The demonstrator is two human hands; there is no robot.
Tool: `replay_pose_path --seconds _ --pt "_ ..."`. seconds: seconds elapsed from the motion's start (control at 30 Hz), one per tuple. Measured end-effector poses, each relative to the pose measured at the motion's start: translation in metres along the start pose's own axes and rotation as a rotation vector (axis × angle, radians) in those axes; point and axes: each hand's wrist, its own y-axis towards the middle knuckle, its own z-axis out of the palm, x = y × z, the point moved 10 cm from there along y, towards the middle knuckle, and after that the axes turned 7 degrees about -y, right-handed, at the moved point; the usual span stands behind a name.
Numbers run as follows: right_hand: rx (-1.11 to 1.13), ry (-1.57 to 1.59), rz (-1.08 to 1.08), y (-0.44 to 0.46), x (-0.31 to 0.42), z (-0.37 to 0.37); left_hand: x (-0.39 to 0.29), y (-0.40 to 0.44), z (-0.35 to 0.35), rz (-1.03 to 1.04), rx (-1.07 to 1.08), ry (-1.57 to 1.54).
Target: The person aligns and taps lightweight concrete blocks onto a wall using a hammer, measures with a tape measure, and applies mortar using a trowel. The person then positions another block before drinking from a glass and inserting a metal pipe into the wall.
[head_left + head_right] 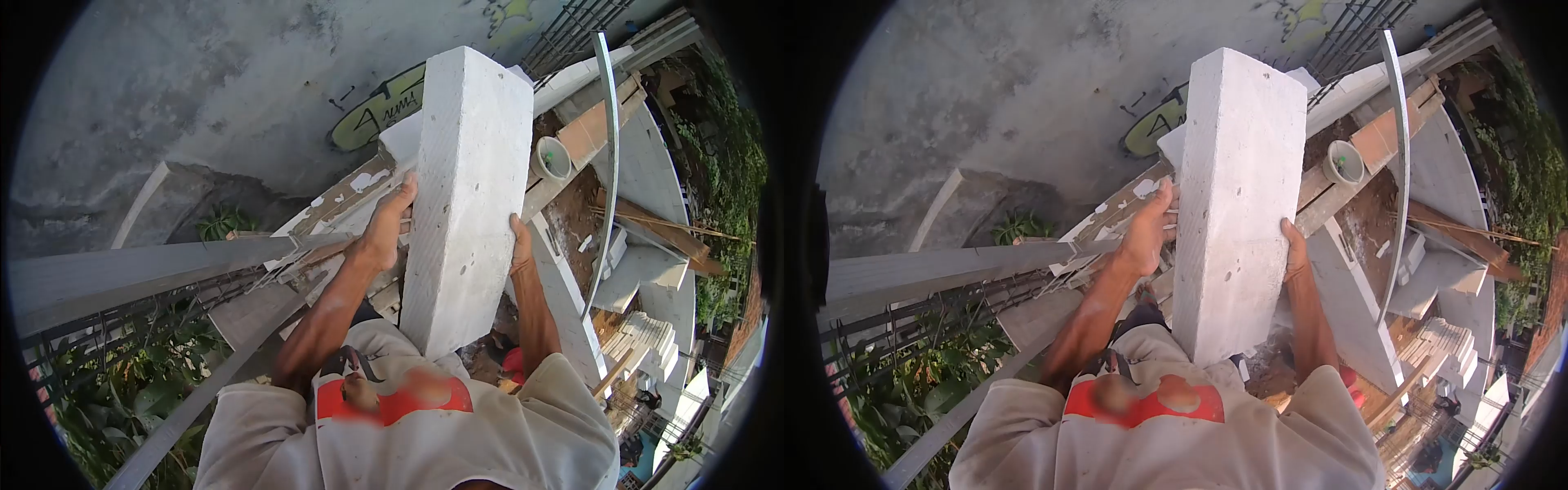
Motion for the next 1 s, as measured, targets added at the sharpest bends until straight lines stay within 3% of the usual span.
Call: replay_pose_path --seconds 0.2,0.3,0.37,0.4,0.47,0.53,0.67,0.73,0.9,1.0 --pt "-0.012 -0.049 0.053 -0.001 0.007 -0.014 0.001 0.009 0.023 0.027 0.060 -0.005" --pt "-0.077 -0.186 0.055 -0.010 0.028 -0.009 0.006 0.024 0.027 0.103 0.082 -0.001" --pt "-0.100 -0.438 0.078 -0.016 0.053 -0.003 0.017 0.038 0.021 0.133 0.049 0.027" --pt "-0.081 -0.448 0.090 -0.017 0.064 0.006 0.024 0.045 0.021 0.147 0.057 -0.103" --pt "0.039 -0.950 -0.108 -0.018 0.106 0.045 0.025 0.045 0.017 0.176 0.043 -0.247" --pt "0.039 -0.973 -0.071 -0.017 0.118 0.080 0.018 0.034 0.021 0.191 0.087 -0.484" --pt "0.059 -1.110 -0.124 -0.007 0.120 0.136 0.033 0.032 -0.018 0.292 -0.024 -0.512" --pt "0.080 -1.064 -0.230 -0.005 0.122 0.168 0.047 0.034 -0.027 0.225 -0.011 -0.665" --pt "0.182 -1.523 -0.397 0.015 0.128 0.246 0.044 0.038 -0.067 0.346 -0.139 -0.829" --pt "0.293 -1.592 -0.403 0.022 0.117 0.304 0.035 0.036 -0.088 0.461 -0.211 -0.863"
